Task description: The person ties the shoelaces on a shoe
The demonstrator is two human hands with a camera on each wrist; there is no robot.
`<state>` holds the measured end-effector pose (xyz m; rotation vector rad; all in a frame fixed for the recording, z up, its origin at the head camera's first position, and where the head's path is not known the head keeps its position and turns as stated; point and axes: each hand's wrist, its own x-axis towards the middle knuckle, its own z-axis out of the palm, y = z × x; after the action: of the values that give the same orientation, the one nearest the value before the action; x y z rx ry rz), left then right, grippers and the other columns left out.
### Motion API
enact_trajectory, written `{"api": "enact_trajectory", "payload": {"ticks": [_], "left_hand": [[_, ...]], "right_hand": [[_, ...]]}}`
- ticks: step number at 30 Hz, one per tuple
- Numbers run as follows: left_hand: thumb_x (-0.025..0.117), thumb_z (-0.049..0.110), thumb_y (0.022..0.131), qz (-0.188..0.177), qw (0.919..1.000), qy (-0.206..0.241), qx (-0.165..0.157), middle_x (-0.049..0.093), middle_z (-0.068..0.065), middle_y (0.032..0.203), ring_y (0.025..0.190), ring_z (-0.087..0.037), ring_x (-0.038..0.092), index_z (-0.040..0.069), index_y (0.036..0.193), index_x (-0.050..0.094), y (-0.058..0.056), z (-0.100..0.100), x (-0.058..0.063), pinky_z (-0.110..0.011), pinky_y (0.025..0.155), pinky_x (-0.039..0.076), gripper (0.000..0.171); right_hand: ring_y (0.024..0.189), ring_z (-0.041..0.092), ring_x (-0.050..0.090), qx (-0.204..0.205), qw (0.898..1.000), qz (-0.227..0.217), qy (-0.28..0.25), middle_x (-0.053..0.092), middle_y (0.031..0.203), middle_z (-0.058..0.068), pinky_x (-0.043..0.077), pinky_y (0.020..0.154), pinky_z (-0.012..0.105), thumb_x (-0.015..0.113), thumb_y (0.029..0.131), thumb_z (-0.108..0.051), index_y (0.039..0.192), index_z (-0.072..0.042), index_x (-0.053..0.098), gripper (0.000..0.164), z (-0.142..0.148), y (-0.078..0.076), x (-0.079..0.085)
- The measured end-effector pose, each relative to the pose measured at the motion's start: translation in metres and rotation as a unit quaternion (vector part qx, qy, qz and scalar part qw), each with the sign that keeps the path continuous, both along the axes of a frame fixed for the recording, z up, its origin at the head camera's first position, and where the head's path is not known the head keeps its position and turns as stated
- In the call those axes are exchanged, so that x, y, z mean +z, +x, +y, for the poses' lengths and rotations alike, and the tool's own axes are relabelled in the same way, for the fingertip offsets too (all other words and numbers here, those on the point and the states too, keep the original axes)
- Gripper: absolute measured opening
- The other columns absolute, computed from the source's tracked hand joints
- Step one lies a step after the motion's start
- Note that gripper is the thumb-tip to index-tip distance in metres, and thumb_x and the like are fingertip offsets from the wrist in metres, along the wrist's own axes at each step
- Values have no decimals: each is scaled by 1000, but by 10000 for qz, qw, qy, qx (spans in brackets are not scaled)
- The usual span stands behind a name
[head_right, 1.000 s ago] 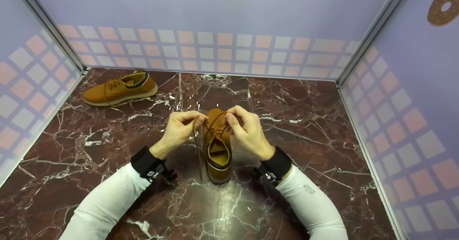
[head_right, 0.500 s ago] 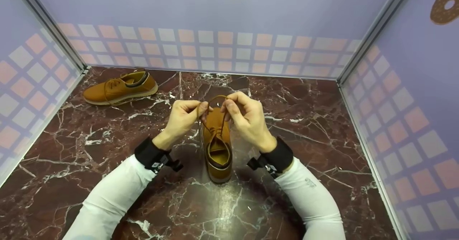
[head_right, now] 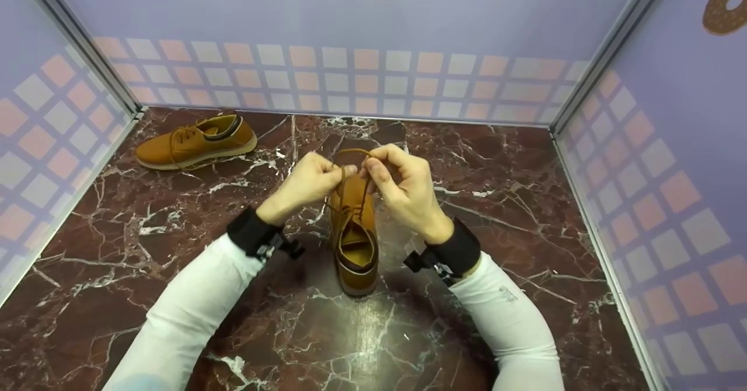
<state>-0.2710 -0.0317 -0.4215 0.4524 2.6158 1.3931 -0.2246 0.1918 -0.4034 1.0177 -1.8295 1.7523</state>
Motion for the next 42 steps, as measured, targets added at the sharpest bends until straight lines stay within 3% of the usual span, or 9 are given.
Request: {"api": "enact_trajectory", "payload": {"ticks": [5,10,18,25,27,29,34,37,42], "left_hand": [[67,32,104,-754,9742,-2109,-293,62,6,70,59,-12,51,24,66,66,-23,5,10,-27,57,42,39],[66,25,97,-1410,9248,-3027,-1825,61,6,70,55,-10,48,21,71,67,-42,4,14,-27,51,41,26],[56,11,110,-3013,9088,1177,-2634,62,8,56,44,-3,44,13,72,72,-52,-20,10,-20,48,37,41],[47,19,117,-2857,8795,3635,-1131,57,7,61,54,-10,50,11,103,73,-49,-2,26,-27,64,49,30],[48,20,117,-2861,8858,3582,-719,62,5,66,53,-9,50,10,110,76,-49,6,28,-26,60,48,31],[52,21,117,-2695,9155,2942,-519,68,2,69,50,-7,51,9,116,80,-49,12,29,-25,54,47,31],[66,19,110,-1262,9891,-223,-730,77,-1,81,57,-8,61,2,122,80,-41,16,23,-23,55,52,25],[74,21,103,-589,9854,-1418,-736,82,-6,90,70,-16,72,0,116,81,-36,12,20,-28,67,61,26],[85,41,100,-1057,9765,-1715,-759,86,-12,97,94,-32,85,7,106,84,-28,3,25,-36,76,68,35]], "right_hand": [[65,7,72,-28,10000,-11,-28,80,91,-5,60,58,22,61,114,-5,99,21,64,29,0,0,0],[63,11,73,23,10000,-56,31,80,91,-6,60,58,21,64,114,-12,98,20,64,36,0,0,-1],[64,6,72,102,9999,-75,60,80,86,-3,60,57,22,66,114,-16,95,19,65,40,0,1,-2],[64,6,71,94,9997,-187,-90,79,86,-4,60,58,21,64,113,-9,94,20,64,34,1,2,-1],[63,5,70,92,9997,-188,-106,79,86,-4,59,58,21,64,113,-11,94,19,64,36,1,2,-2],[63,5,70,55,9998,-155,-96,79,86,-5,58,57,20,65,113,-12,93,19,64,37,1,2,-1],[64,4,71,68,9997,-187,-147,79,87,-7,59,58,20,62,112,-4,95,21,63,30,1,2,-1],[64,5,72,59,9996,-235,-168,80,87,-6,60,58,20,61,111,0,96,22,63,26,2,2,-1],[64,5,72,-28,9996,-264,-114,79,86,-5,61,59,22,59,110,4,95,20,64,22,4,2,0]]}}
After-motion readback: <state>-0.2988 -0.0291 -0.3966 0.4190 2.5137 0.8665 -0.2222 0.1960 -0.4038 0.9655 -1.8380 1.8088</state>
